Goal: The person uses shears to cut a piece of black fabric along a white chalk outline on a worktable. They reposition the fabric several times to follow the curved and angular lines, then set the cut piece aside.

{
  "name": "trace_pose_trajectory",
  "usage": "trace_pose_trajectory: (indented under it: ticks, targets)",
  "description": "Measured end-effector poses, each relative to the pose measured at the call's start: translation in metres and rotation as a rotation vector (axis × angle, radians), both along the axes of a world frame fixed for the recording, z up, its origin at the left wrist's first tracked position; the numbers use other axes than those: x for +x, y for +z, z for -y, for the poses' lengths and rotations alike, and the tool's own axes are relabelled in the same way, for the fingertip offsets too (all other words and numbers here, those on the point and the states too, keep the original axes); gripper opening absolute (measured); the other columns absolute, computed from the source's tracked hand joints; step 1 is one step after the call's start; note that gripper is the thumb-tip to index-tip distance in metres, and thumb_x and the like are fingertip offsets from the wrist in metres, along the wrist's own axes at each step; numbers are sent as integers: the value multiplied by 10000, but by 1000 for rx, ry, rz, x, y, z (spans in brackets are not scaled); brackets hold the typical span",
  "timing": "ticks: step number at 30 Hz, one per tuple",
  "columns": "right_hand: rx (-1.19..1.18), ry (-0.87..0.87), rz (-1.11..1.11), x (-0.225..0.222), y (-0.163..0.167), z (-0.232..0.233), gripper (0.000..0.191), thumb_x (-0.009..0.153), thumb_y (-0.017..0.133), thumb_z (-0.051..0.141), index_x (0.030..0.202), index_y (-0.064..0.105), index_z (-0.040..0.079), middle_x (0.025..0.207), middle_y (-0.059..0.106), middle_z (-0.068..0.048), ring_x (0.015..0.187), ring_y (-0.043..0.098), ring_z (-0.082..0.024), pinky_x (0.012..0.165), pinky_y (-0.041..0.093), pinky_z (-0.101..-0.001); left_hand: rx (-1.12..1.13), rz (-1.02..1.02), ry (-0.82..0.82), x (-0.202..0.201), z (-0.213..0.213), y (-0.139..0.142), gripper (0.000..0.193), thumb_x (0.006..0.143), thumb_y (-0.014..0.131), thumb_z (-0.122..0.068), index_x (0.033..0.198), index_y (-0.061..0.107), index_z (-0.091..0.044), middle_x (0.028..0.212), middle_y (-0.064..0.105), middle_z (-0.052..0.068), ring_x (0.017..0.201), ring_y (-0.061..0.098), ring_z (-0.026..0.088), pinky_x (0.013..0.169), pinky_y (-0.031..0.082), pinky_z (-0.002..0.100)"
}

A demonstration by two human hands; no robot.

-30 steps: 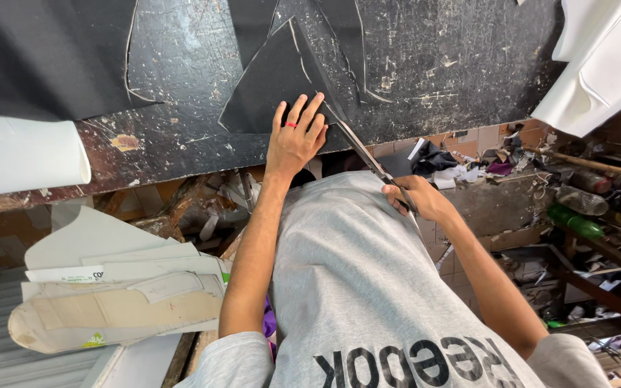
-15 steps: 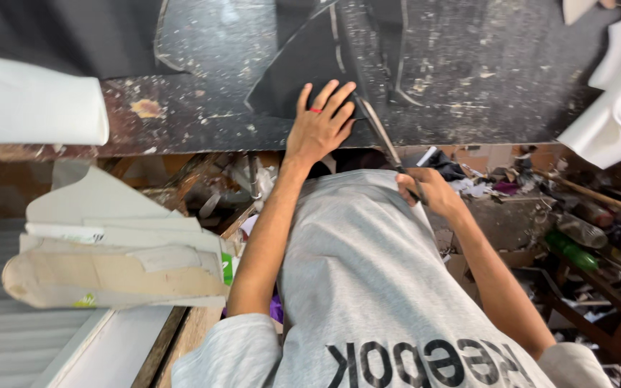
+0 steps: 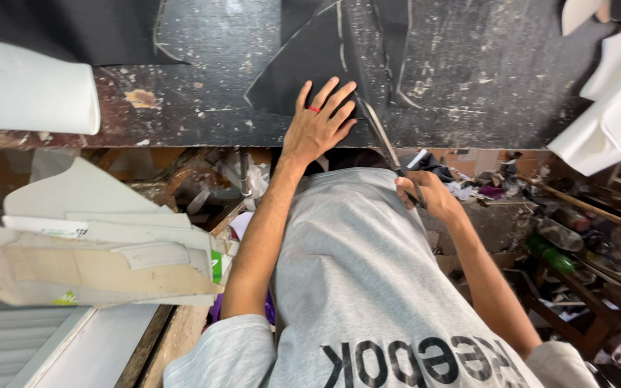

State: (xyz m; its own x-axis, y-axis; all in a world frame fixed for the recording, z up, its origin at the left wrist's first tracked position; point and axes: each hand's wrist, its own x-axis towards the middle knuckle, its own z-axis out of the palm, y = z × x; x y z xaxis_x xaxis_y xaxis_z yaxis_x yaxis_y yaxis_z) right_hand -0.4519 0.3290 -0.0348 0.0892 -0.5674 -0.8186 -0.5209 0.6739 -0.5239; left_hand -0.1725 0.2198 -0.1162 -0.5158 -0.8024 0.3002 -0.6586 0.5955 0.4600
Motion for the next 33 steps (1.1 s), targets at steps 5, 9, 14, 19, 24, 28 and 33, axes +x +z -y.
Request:
trace_pose_trajectory:
  ticks: [5,9,14,19,24,28,33]
  targets:
    - [-8,65,-23,-2,-1,3,718,851,554,734,719,685,40,531,585,-48,482,593,-172,500,435,-343,-16,18,6,-4,0,-4,378,1004,750,-398,1244,563,-172,1566,443,-42,1469,382,225,1200,297,606]
    - [-25,51,-6,3,-3,8,734,845,562,749,727,679,35,546,584,-48,495,603,-162,503,452,-332,-11,12,21,-6,-1,-8,392,997,762,-397,1239,562,-162,1534,471,-26,1459,382,230,1198,296,605]
    - [-41,48,-58,7,-7,12,755,796,567,790,729,701,50,536,592,-45,489,615,-158,497,471,-320,-35,59,31,-6,-3,-10,360,997,774,-346,1235,553,-190,1512,487,-48,1463,384,208,1210,300,583]
    - [-39,95,-133,3,-8,12,741,772,568,796,692,691,70,500,576,-26,458,606,-160,459,459,-329,-36,78,-9,-4,-5,-12,329,1011,739,-276,1271,548,-211,1491,485,-52,1449,386,223,1214,299,582]
    - [-54,91,-101,3,-7,12,758,791,566,804,660,671,65,488,560,-22,436,576,-157,439,447,-324,-22,144,-31,-1,-7,-14,367,966,712,-155,1286,564,-259,1443,504,-67,1415,415,215,1203,307,566]
    - [-55,78,-101,8,-7,11,716,800,600,748,654,675,51,483,559,-31,407,575,-157,417,459,-330,-18,129,-36,0,-9,-15,366,979,709,-130,1287,568,-268,1393,515,-69,1393,433,210,1201,309,560]
    - [-48,31,-74,12,-8,8,655,829,632,678,684,695,43,504,580,-31,419,581,-168,426,457,-350,-31,123,-31,0,-10,-18,356,981,707,-127,1278,567,-266,1379,520,-75,1384,441,209,1197,312,564]
